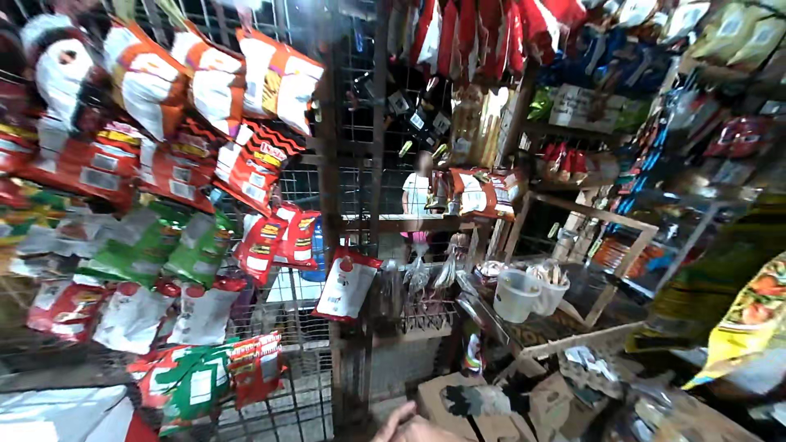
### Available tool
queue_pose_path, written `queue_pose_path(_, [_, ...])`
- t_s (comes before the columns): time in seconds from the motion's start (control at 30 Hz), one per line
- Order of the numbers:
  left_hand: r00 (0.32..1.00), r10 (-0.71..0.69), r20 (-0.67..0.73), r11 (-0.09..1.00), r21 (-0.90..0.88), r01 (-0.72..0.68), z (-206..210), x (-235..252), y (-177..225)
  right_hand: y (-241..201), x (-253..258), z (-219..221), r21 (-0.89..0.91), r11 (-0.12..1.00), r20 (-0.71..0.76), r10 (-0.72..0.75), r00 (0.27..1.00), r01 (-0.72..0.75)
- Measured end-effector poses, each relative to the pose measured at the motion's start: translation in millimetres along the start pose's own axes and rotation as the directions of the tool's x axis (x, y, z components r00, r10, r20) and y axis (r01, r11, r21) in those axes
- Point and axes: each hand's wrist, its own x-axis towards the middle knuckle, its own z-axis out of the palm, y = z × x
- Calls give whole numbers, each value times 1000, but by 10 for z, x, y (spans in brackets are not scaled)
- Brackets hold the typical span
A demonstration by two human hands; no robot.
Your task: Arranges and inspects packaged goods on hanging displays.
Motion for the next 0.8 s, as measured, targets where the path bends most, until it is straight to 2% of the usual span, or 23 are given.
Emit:
queue_pose_path(0.03, [1000, -9, 10, 1000, -15, 9, 39, -6, -4, -1, 87, 19, -35, 996, -41, -88, 995, 87])
queue_pose_path(0.1, [998, -18, -62, 1000, 9, 19, 12, -1, -71, -35, 213, 1, -58, 988, -48, -143, 989, 140])
queue_pose_path(0.13, [990, -25, -136, 1000, 12, 27, -13, -5, -98, -76, 262, -12, -56, 990, -42, -132, 990, 130])
queue_pose_path(0.2, [930, -170, -326, 985, -20, 173, 30, 1, 108, -278, 366, -75, -33, 998, -2, -55, 999, 55])
queue_pose_path(0.23, [903, -208, -376, 977, -29, 212, 7, 3, 146, -359, 428, -108, -25, 1000, 22, -10, 1000, 11])
queue_pose_path(0.4, [871, -200, -450, 961, 83, 264, -292, -107, 193, -466, 758, -111, -18, 997, 42, 70, 997, -69])
queue_pose_path(0.47, [871, -190, -453, 960, 102, 262, -473, -159, 150, -387, 923, -17, -1, 1000, -7, -9, 1000, 9])
queue_pose_path(0.6, [894, -116, -432, 977, 113, 182, -834, -186, 177, -303, 1223, 106, -26, 988, -210, -155, 965, 152])
queue_pose_path(0.67, [871, 4, -492, 998, 59, 28, -1040, -160, 217, -353, 1359, 108, 34, 993, -290, -99, 952, 113])
queue_pose_path(0.73, [791, 164, -589, 986, 81, -144, -1269, -92, 283, -384, 1509, 158, 129, 983, -381, -75, 922, 133])
queue_pose_path(0.8, [689, 343, -638, 939, 241, -245, -1484, -17, 394, -458, 1677, 264, 211, 958, -500, -66, 863, 195])
